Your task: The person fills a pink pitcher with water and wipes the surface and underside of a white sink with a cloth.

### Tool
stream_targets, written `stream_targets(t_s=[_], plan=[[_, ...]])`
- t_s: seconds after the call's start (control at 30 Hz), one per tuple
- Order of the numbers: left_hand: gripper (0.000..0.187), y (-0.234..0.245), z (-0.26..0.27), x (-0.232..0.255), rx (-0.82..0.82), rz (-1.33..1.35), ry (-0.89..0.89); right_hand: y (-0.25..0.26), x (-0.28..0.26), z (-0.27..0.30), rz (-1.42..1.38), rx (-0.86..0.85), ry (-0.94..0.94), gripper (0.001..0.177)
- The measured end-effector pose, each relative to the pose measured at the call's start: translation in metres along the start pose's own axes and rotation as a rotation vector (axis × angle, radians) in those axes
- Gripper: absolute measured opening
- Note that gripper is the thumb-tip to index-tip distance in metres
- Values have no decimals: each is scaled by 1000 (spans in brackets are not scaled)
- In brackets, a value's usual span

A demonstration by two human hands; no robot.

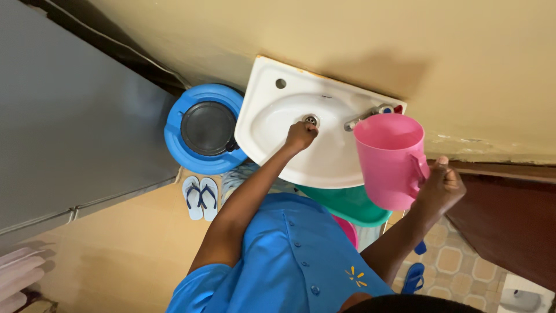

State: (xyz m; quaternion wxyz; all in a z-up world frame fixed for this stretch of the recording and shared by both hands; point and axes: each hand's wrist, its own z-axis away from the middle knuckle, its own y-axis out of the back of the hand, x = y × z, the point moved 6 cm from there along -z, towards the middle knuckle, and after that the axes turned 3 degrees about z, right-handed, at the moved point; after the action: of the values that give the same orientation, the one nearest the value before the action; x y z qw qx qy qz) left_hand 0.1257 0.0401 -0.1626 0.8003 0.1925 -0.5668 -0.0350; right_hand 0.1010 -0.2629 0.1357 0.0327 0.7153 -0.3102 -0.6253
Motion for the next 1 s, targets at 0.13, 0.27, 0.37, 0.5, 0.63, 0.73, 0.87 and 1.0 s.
stream_targets(t_s=[0.13,0.27,0.37,0.5,0.63,0.73,0.87,1.0], plan=[[19,-18,-3,32,-64,122,-58,15,-9,-8,44,32,17,50],[20,-34,-6,65,-148,194,-34,25,-10,-13,21,61,-39,53],[20,-39,-7,90,-133,199,-84,31,-10,-24,4,63,3,54],[20,-39,-4,112,-91,173,-143,32,-9,-38,17,61,89,58],[19,-41,-2,111,-75,149,-122,30,-9,-43,25,64,139,62],[18,-41,-6,102,-28,120,-124,34,-8,-40,16,88,98,58],[15,-38,-16,87,33,149,-188,38,-1,-32,-20,93,17,52],[15,-37,-21,71,23,197,-85,35,7,-26,-102,52,-8,54]])
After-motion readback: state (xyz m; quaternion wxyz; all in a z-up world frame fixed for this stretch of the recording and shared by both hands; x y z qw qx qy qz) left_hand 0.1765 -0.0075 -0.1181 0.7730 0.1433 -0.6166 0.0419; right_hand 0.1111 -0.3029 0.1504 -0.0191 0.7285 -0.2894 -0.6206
